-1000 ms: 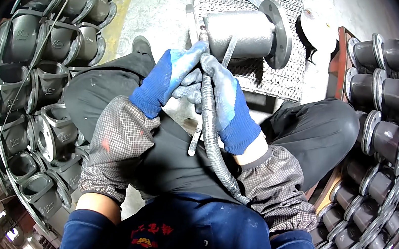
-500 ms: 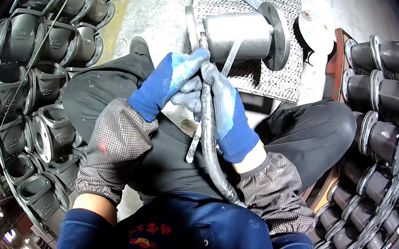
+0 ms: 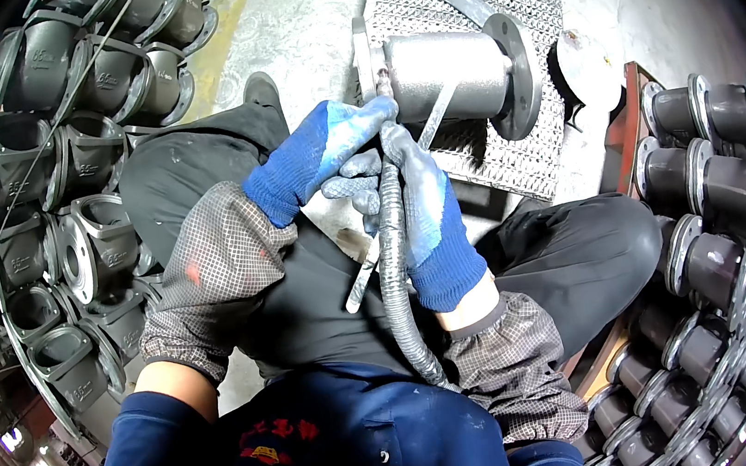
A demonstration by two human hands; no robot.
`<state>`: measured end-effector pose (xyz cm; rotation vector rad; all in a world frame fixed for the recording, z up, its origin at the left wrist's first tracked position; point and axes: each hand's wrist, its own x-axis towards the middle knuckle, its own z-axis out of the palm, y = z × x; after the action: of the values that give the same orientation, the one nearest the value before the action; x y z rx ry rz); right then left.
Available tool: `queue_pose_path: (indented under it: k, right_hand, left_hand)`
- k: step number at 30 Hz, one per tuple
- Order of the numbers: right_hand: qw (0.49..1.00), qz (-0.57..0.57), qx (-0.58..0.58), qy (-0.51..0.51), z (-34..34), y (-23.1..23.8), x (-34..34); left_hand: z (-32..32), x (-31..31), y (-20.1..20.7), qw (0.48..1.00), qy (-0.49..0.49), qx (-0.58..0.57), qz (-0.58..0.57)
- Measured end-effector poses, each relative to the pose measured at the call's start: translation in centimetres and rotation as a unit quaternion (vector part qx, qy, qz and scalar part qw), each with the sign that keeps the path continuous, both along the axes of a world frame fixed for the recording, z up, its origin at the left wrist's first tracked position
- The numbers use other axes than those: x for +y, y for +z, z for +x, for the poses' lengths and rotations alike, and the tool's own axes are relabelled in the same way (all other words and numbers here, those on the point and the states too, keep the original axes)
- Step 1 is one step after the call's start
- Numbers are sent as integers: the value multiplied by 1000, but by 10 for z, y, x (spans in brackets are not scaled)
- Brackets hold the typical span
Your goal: The person cleans the interior and exterior surfaces of a metal casting by hand using a small tool to scrape away debris. The person rotates the metal casting multiple times to reach different areas and uses a pneumatic air hose to blow away dust and fragments from the casting and the work surface.
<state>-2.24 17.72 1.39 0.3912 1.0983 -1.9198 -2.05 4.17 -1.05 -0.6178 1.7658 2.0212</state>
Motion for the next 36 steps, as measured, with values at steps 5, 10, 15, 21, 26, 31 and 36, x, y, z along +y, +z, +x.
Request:
queue_pose_path:
  k: [5,10,15,21,26,31,36]
  right_hand:
    - [999,-38,22,9,-9,-10,-1]
    - [1000,-12,-3,12,-9,-2,-4]
    - [1000,-7,-30,1,-4,-9,2]
    - [998,-51,-12,23,-14,-6,3]
    - [998,-30,-33,35,-4,-2,30]
    - [985,-104,50,130,3,7,54]
    - [952,138,105,254,-8,28,51]
  left_hand:
    - [-5,-3,6,995,12,-20,98]
    - [-7,-4,-2,998,20,48,30]
    - [0,3,1,997,30,-12,67]
    - [-4,4,3,994,56,-19,88]
    - [17,23,0,979,7,-29,201]
    - [20,30,-2,970,7,152,189]
    - [21,32,-9,966,3,174,193]
